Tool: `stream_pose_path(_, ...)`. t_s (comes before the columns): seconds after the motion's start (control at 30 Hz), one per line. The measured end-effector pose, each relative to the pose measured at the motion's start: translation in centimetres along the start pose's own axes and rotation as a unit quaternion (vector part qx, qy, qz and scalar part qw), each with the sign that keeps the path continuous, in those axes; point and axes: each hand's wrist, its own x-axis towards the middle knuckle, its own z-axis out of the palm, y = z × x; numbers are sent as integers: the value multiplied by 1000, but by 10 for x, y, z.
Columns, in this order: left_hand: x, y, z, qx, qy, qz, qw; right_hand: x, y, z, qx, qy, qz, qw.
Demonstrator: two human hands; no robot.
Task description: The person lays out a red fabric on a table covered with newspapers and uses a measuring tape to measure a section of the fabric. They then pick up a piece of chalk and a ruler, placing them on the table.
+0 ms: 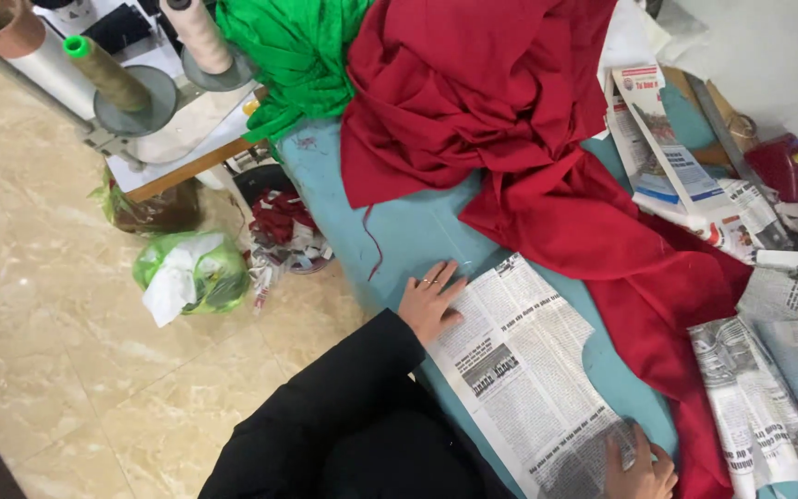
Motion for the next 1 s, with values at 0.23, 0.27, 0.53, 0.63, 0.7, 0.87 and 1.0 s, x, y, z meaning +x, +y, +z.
stream_pose_path(0.23,13,-13,-6,-11,22,35,999,13,16,11,78,-20,10,997)
stream_pose_path(0.27,15,-14,-4,6,23,36,999,14,18,10,104,-38,18,994)
stream_pose_path(0.53,54,-13,0,38,-83,54,994,18,15,-7,211,-94,190,954)
stream_pose_path(0.63,70,-17,-1,29,-153,50,987,16,13,-5,285,-84,226,928)
stream_pose_path(0.7,80,-25,5,-10,-117,86,989,13,17,6,351,-97,283,887)
stream_pose_path(0.87,145,-53,-54,-182,61,17,981,4,29,17,272,-99,284,914)
stream_pose_path(1.0,210,-89,-158,44,286,-77,954,7,27,9,180,-135,292,929)
